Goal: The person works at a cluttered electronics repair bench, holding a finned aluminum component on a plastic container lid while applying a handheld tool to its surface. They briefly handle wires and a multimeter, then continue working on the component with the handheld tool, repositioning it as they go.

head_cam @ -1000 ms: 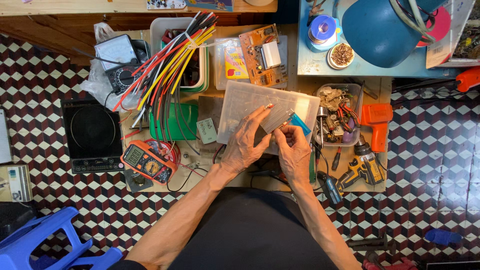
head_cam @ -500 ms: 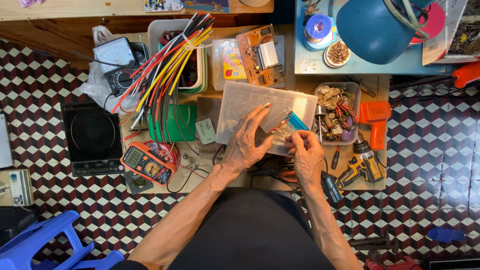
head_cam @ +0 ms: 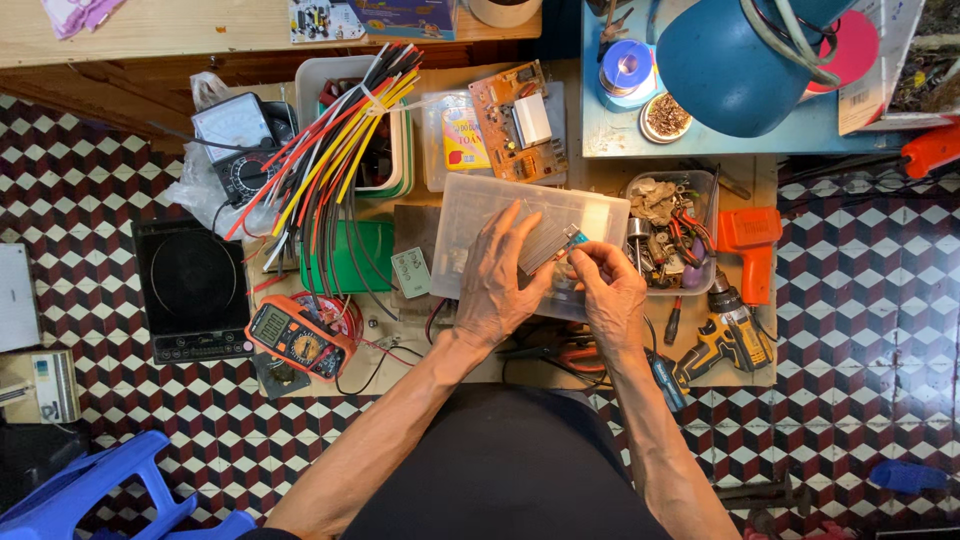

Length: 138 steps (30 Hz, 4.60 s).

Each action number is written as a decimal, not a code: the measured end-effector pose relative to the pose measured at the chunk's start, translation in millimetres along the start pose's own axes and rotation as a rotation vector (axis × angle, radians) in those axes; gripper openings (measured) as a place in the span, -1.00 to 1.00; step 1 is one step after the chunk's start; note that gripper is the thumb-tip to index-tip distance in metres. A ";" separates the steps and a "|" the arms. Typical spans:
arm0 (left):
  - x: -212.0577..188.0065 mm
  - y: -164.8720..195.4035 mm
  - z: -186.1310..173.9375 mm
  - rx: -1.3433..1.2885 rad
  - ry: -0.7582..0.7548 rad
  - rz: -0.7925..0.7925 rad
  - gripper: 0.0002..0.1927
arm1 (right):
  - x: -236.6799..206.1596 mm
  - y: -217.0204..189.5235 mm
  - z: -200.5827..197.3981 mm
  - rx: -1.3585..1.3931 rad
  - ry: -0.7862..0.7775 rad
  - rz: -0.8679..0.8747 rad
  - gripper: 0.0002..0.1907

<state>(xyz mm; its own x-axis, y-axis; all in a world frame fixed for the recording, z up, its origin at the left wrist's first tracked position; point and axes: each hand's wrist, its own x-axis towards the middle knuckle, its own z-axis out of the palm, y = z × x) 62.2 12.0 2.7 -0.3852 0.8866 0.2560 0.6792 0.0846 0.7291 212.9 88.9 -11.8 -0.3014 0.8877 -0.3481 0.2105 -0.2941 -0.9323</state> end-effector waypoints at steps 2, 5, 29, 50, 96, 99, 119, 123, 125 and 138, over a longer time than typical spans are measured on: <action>2.5 0.6 3.3 0.001 -0.010 -0.011 -0.32 | 0.5 -2.0 -0.4 -0.013 -0.009 -0.005 -0.79; 5.8 1.5 8.8 0.002 -0.017 -0.028 -0.29 | 1.0 -3.7 -1.3 -0.052 -0.035 -0.029 -0.79; 4.5 0.0 14.0 -0.137 -0.034 -0.212 -0.24 | -4.7 -31.2 4.7 -0.602 -0.030 -0.560 -0.87; 1.9 -1.4 0.7 -0.160 -0.065 -0.192 -0.20 | -15.5 -28.5 -10.5 -0.826 -0.075 -0.820 -0.72; 2.4 0.1 -6.3 -0.011 0.015 0.018 -0.61 | -1.7 14.3 7.7 0.338 -0.045 0.180 -0.77; -1.5 -2.5 -8.2 -0.015 0.028 -0.044 -0.61 | 1.1 16.9 7.9 0.353 -0.039 0.202 -0.78; -21.8 -4.9 -29.1 0.044 -0.008 0.002 -0.54 | -1.1 0.1 13.6 0.221 0.009 0.134 -0.78; -32.3 -0.7 -26.9 -0.100 0.038 -0.178 -0.68 | -20.2 -8.9 15.9 -0.091 0.023 -0.077 -0.75; -39.9 3.8 -17.4 -0.214 0.030 -0.394 -0.76 | -27.7 -12.3 17.1 -0.296 0.000 -0.238 -0.75; -62.6 -6.5 37.1 -1.314 0.074 -1.130 -0.76 | -17.2 -29.6 16.8 -0.595 -0.025 -0.443 -0.68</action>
<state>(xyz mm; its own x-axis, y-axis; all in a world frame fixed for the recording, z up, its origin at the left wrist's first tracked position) 105.1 -27.2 -41.6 -0.3239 0.6313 -0.7047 -0.8294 0.1689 0.5324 196.1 76.4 20.2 -0.4947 0.8682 0.0390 0.5307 0.3373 -0.7776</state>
